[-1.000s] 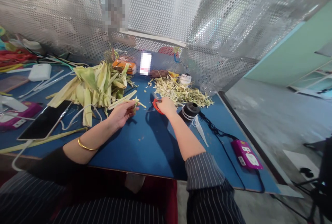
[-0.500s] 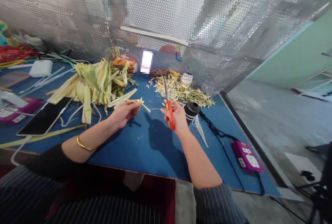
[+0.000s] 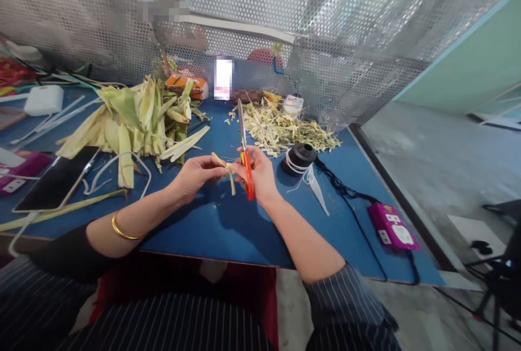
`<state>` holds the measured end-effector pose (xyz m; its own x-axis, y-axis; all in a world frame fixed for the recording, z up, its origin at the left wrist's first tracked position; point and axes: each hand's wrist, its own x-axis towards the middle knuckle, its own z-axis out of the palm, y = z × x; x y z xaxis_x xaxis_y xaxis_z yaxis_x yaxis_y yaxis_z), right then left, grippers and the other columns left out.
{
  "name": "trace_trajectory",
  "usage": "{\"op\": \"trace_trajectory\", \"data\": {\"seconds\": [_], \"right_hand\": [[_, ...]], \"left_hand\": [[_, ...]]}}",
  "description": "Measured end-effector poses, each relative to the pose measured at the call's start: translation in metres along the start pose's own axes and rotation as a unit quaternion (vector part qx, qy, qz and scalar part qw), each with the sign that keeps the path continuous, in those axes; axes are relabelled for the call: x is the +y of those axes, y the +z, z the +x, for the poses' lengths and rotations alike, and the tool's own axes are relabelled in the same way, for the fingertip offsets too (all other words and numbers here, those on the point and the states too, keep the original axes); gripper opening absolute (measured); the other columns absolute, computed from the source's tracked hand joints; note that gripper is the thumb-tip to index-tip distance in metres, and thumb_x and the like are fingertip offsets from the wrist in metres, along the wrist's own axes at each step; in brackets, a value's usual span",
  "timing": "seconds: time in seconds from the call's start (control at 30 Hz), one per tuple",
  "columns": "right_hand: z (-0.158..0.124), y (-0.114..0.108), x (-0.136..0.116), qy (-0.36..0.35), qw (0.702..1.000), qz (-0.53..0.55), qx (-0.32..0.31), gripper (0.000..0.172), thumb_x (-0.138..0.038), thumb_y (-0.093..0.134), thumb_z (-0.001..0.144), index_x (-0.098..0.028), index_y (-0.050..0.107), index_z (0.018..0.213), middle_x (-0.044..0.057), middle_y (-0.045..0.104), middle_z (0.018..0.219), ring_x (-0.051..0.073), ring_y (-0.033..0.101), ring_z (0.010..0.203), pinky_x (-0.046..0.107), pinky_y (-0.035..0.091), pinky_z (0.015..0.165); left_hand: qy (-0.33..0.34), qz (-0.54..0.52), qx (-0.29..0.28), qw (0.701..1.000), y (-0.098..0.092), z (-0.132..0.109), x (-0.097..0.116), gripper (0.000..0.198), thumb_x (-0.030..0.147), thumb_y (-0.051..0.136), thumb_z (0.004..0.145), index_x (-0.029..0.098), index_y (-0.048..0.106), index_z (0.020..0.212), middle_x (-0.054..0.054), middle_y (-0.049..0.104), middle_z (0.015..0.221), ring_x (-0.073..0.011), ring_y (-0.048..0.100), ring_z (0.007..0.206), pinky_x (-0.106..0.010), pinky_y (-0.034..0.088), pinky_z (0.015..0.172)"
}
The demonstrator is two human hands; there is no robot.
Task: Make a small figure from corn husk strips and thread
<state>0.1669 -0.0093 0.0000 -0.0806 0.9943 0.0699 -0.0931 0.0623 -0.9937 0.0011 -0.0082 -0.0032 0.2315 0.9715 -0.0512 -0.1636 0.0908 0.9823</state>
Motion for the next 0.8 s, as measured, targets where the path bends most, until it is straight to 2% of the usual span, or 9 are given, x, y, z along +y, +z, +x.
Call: {"op": "trace_trajectory", "data": {"seconds": [0.17, 0.4, 0.6, 0.8], "right_hand": [[-0.003, 0.001, 0.001, 0.017, 1.0, -0.005, 0.001, 0.044, -0.031, 0.079, 0.064, -0.023, 0.053, 0.099, -0.007, 0.057, 0.066, 0.007, 0.051, 0.042, 0.02, 0.039, 0.04], [-0.005, 0.0, -0.005, 0.042, 0.999, -0.012, -0.012, 0.044, -0.035, 0.079, 0.064, -0.023, 0.053, 0.098, -0.008, 0.053, 0.056, 0.008, 0.05, 0.042, 0.021, 0.04, 0.04], [-0.003, 0.003, 0.003, 0.007, 0.999, 0.008, 0.047, 0.042, -0.03, 0.077, 0.065, -0.023, 0.052, 0.099, -0.007, 0.057, 0.061, 0.007, 0.05, 0.042, 0.021, 0.039, 0.04], [-0.005, 0.007, 0.009, -0.031, 0.996, 0.004, 0.08, 0.041, -0.024, 0.075, 0.066, -0.025, 0.052, 0.1, -0.007, 0.06, 0.068, 0.007, 0.05, 0.044, 0.021, 0.04, 0.041]], "left_hand": [[-0.021, 0.015, -0.004, 1.0, -0.002, 0.002, -0.004, 0.015, 0.026, 0.079, 0.062, 0.015, 0.072, 0.07, -0.001, 0.061, 0.061, -0.0075, 0.047, 0.053, -0.025, 0.036, 0.055], [-0.016, 0.003, -0.025, 1.0, -0.004, 0.003, -0.004, 0.019, 0.026, 0.08, 0.063, 0.014, 0.072, 0.075, -0.001, 0.063, 0.065, -0.0078, 0.051, 0.057, -0.024, 0.042, 0.058], [-0.063, -0.014, 0.002, 0.998, 0.001, 0.002, -0.001, 0.029, 0.031, 0.08, 0.064, 0.013, 0.067, 0.082, -0.001, 0.065, 0.071, -0.0103, 0.062, 0.061, -0.023, 0.044, 0.058], [-0.068, 0.005, -0.018, 0.998, 0.0, 0.001, -0.003, 0.026, 0.026, 0.08, 0.063, 0.012, 0.067, 0.08, -0.003, 0.066, 0.069, -0.0105, 0.062, 0.062, -0.023, 0.047, 0.061]]}}
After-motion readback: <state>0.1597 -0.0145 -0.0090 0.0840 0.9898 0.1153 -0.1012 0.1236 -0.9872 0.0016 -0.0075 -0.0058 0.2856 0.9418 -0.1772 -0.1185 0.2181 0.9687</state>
